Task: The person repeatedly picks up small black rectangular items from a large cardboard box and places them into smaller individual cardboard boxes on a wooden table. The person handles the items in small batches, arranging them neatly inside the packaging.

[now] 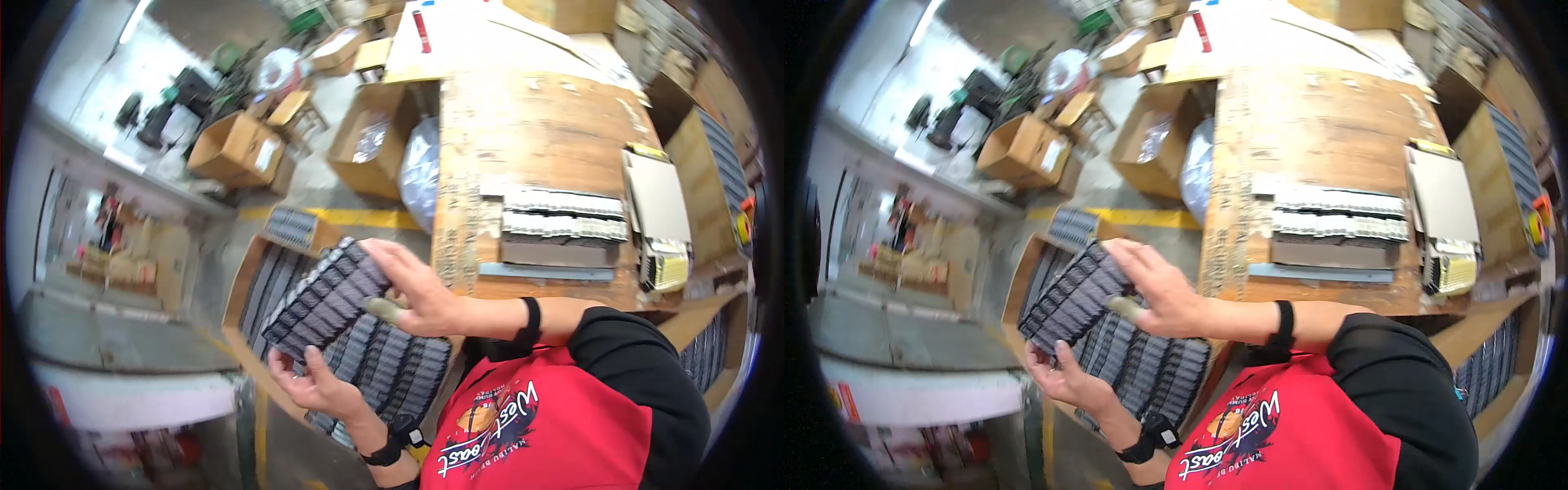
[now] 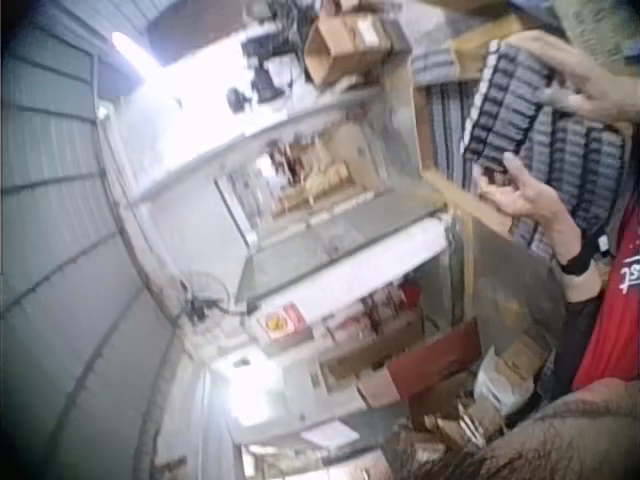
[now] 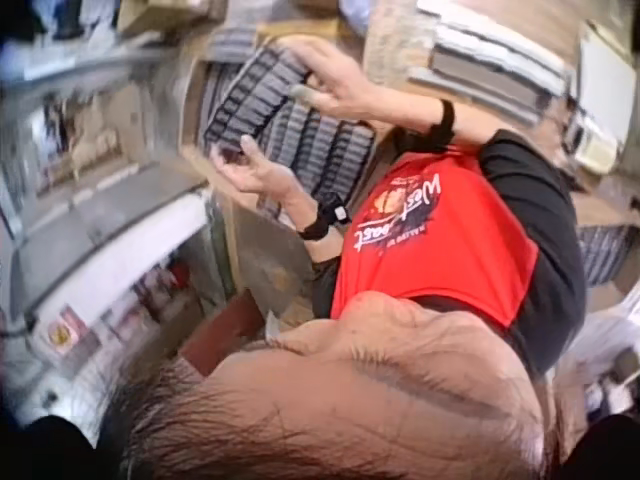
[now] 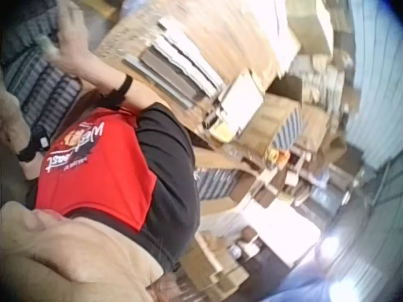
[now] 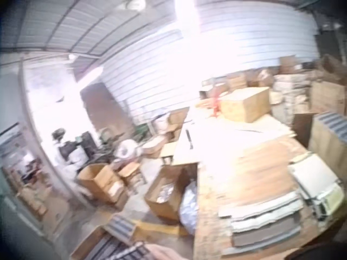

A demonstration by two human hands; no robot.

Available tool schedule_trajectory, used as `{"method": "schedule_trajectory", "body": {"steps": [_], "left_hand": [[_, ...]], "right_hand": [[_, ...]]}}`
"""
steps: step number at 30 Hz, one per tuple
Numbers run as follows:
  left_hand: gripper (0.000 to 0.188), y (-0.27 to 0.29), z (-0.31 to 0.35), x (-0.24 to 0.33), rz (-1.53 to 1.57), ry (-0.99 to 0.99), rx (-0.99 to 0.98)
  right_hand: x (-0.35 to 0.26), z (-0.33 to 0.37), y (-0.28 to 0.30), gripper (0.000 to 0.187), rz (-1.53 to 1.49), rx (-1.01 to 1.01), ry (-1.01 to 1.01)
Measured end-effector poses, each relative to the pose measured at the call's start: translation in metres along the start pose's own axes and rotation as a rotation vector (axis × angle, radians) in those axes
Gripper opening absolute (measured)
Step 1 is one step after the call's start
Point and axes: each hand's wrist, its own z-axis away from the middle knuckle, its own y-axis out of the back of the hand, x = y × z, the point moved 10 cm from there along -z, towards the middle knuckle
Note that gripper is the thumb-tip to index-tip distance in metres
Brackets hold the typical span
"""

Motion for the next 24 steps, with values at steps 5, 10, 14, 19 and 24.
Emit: {"method": "schedule_trajectory", "body": {"steps": [5,10,14,19,24], "left_hand": [[0.053,-0.164,0.089,0.046,0.224,-0.067,-0.591],[0.054,-0.272,0.205,0.018,0.29,0.053,-1.002],[0.051,-0.297,0.275,-0.046,0.385,0.386,-1.123],[0.042,-0.309,0.287,-0.081,0.19,0.335,-1.121],[0.033,-0.337,0.284,-0.108,0.052,0.473,-1.091]], "right_hand": [[0.058,0.095,0.173,0.066,0.159,0.232,-0.222],[0.122,0.216,0.249,0.063,0.307,0.286,-0.476],[0.164,0.278,0.256,0.059,0.259,0.175,-0.739],[0.199,0.291,0.256,0.042,0.284,0.077,-0.841],[0.241,0.28,0.252,0.036,0.275,0.033,-0.897]]}}
